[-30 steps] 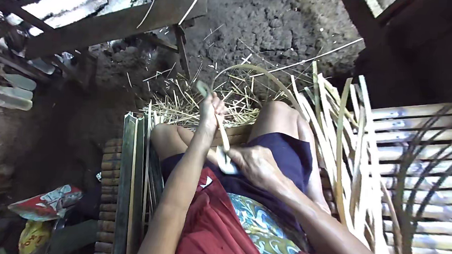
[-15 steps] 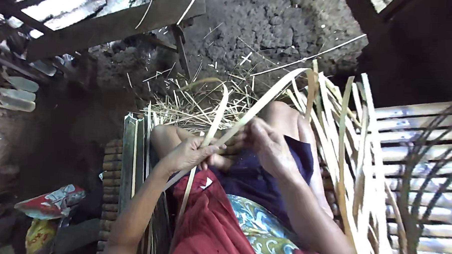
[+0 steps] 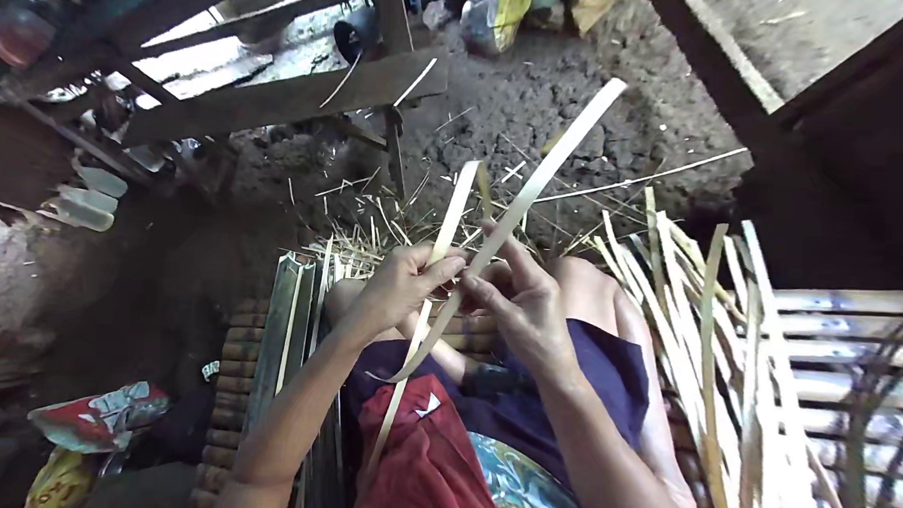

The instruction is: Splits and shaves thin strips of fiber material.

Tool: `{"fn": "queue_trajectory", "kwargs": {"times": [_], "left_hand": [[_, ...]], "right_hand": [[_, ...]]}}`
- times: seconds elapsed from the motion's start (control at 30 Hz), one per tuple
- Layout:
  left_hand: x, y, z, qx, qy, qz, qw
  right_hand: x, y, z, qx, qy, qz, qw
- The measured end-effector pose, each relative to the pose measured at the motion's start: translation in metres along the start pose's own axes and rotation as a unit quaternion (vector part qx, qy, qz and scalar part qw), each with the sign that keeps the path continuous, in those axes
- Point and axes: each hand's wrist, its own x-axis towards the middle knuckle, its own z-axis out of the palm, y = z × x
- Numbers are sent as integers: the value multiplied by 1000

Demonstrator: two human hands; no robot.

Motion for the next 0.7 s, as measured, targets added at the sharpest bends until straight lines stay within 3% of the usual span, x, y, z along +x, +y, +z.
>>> {"fn": "queue_trajectory", "kwargs": {"times": [0.27,0.57,0.7], "left_hand": [[24,50,-17,110,-7,32,993],[41,85,-24,214,-38,-42,975],[47,86,-23,169,-56,-52,983]], "right_hand": [[36,-25,-6,-4,-23,-20,1000],[49,-35,-7,-12,-41,-16,999],[49,-37,-8,-24,-28,-24,999]]}}
